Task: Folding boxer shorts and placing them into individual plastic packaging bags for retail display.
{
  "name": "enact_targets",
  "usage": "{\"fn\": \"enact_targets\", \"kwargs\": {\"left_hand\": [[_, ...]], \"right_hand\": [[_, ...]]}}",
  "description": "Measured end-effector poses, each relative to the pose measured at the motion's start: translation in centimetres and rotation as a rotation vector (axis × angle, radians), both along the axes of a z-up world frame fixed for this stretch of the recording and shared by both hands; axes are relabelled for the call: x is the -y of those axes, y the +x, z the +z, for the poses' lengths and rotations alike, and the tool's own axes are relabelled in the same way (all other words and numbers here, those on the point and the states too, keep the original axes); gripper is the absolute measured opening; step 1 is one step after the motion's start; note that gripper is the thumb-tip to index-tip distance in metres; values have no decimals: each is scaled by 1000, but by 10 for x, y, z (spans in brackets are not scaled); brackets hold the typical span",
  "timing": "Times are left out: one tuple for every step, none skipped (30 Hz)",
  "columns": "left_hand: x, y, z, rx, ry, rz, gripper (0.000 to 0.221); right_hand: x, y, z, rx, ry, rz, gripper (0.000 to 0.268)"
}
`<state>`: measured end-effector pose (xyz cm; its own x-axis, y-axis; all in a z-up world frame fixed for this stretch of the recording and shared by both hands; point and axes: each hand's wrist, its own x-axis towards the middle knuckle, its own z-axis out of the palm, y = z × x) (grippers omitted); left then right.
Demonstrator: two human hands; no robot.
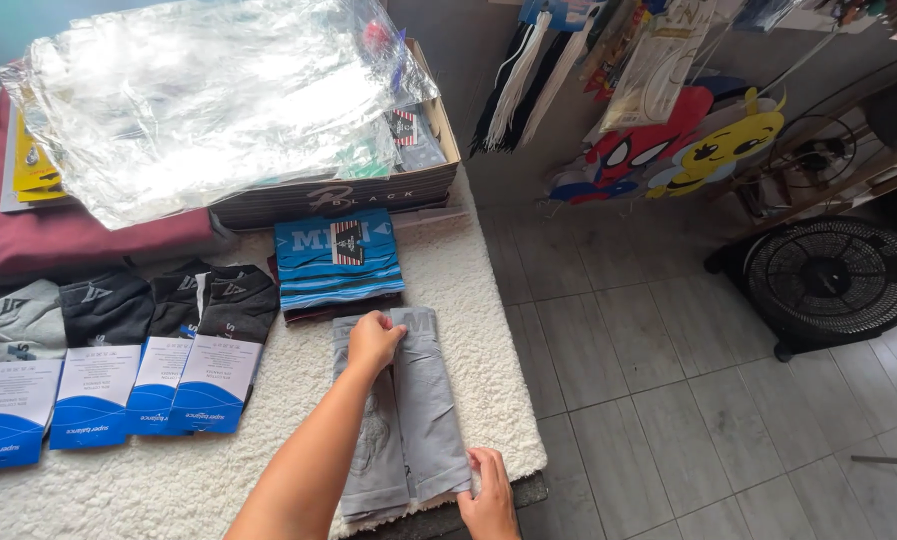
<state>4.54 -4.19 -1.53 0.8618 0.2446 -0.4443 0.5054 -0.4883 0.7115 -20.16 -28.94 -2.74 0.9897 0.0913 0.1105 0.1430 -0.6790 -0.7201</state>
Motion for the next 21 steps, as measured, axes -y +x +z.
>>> {"fn": "enact_targets", "kwargs": {"left_hand": [[0,-5,19,-30,-91,34,25],[0,-10,39,-60,-182,69,26],[0,-11,39,-54,-177,61,26],[1,-12,39,-78,-225,126,24],[2,-19,38,-112,-276,195,22],[-1,-20,27,-115,-273,191,22],[-3,-19,17,-90,-186,145,21],[-6,-19,6,-65,-100,99,21],[-7,-18,-3,-58,-100,97,21],[-8,-16,-12,-15,-79,71,21],[-11,-18,-23,23,-57,49,23],[-12,-20,-7,24,-57,49,23],[-13,-23,8,13,-11,6,30],[-14,-26,22,2,36,-36,40],[-13,-29,20,4,35,-33,40],[-12,-33,17,161,120,-56,40],[-12,-35,14,318,208,-84,40],[-13,-31,13,320,209,-87,40],[-11,-28,12,554,427,-256,44],[-10,-25,11,788,644,-426,49],[-3,-17,8,788,643,-422,49]], "right_hand": [[0,0,0,-87,66,-55,54],[-1,0,-1,-175,132,-110,46],[2,1,-4,-168,138,-116,46],[4,1,-8,-160,198,-144,39],[7,-4,-10,-162,256,-170,32],[7,-7,-10,-164,258,-174,32],[10,-8,-9,-191,220,-136,29],[13,-9,-8,-218,182,-98,26],[12,-7,-1,-211,182,-99,26],[11,-6,5,-199,90,-67,23],[10,-8,12,-192,-2,-34,23],[8,-9,16,-191,-2,-33,23],[6,-10,21,9,-151,69,36],[5,-11,25,209,-300,171,76],[-3,-8,29,211,-301,174,76],[-11,-5,34,360,-343,221,75],[-22,-3,38,509,-381,263,78],[-33,0,41,510,-380,260,78],[-42,3,44,552,-412,291,69],[-51,6,47,593,-444,323,61],[-55,8,43,594,-445,326,61]]}}
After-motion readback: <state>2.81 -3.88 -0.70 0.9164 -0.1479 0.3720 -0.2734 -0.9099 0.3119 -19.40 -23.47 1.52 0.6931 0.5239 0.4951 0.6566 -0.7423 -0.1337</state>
